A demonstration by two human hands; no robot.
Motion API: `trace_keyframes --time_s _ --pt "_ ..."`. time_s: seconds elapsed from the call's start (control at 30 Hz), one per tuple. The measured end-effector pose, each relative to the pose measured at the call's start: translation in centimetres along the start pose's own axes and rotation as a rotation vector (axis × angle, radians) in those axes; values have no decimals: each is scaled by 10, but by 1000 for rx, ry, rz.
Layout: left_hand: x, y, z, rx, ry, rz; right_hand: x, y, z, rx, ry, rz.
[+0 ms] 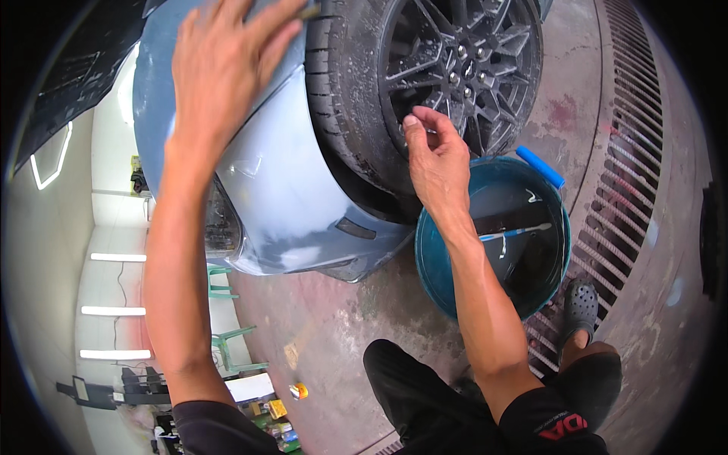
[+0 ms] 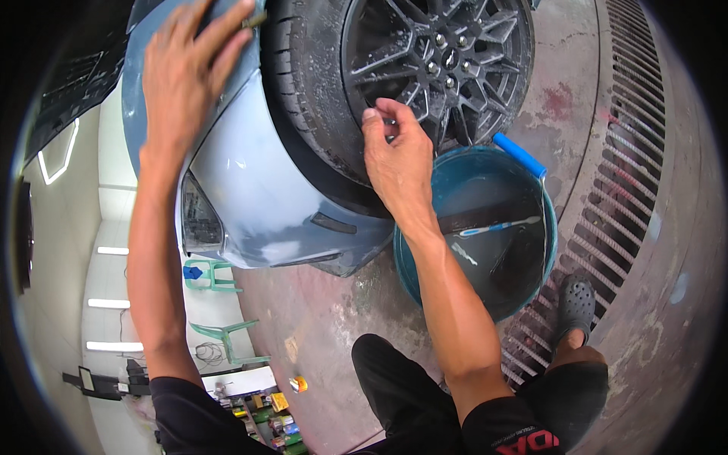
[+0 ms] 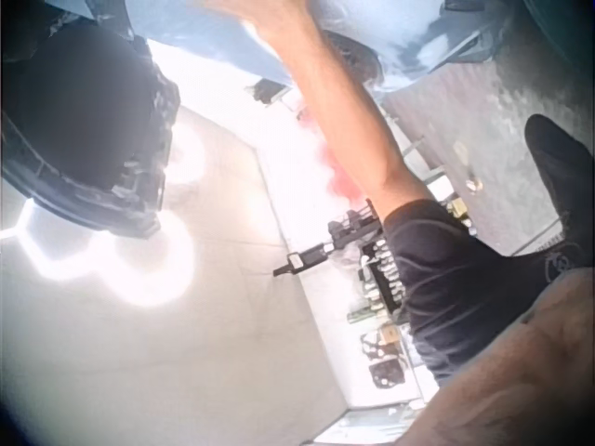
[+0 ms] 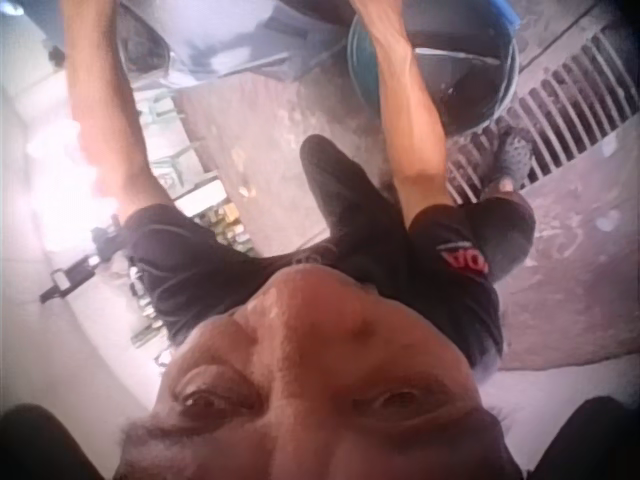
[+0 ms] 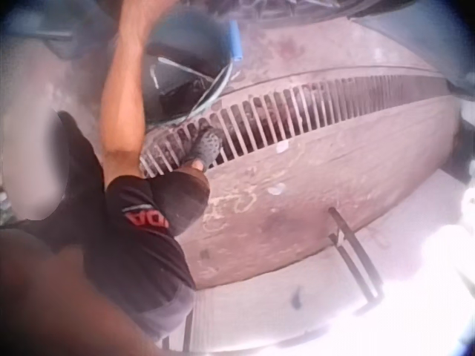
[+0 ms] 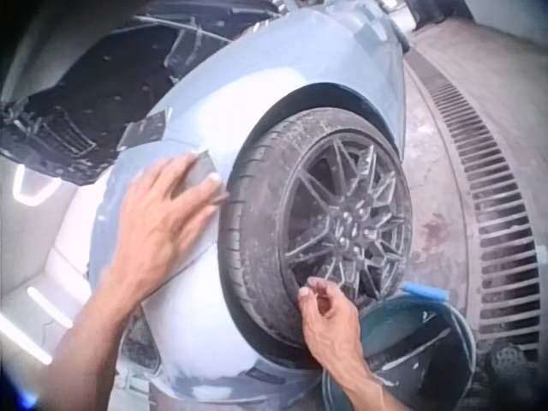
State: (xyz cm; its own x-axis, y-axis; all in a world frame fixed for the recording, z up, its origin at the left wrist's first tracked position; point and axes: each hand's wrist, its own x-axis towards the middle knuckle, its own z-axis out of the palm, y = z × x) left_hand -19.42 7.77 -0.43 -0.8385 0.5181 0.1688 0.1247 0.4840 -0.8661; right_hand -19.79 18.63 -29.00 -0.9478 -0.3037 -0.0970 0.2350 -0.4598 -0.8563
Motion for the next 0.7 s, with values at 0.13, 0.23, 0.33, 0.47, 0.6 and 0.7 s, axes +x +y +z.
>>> trace_keyframes --time_s 0.13,0.23,0.33,0.47,0.6,0.7 --pt "-17 17 0 -9 4 -9 -1 6 -15 -40 41 96" --pt "-32 28 2 -13 -30 18 7 13 -14 -33 59 52" --pt "23 -1 6 41 -39 41 -4 -2 2 6 14 46" --pt "-6 15 3 -50 -9 -3 1 10 -11 3 49 69" --pt "-32 22 -2 -27 -8 20 10 8 -16 -50 48 72" --pt "7 11 -3 76 2 -59 -7 8 -2 -32 22 43"
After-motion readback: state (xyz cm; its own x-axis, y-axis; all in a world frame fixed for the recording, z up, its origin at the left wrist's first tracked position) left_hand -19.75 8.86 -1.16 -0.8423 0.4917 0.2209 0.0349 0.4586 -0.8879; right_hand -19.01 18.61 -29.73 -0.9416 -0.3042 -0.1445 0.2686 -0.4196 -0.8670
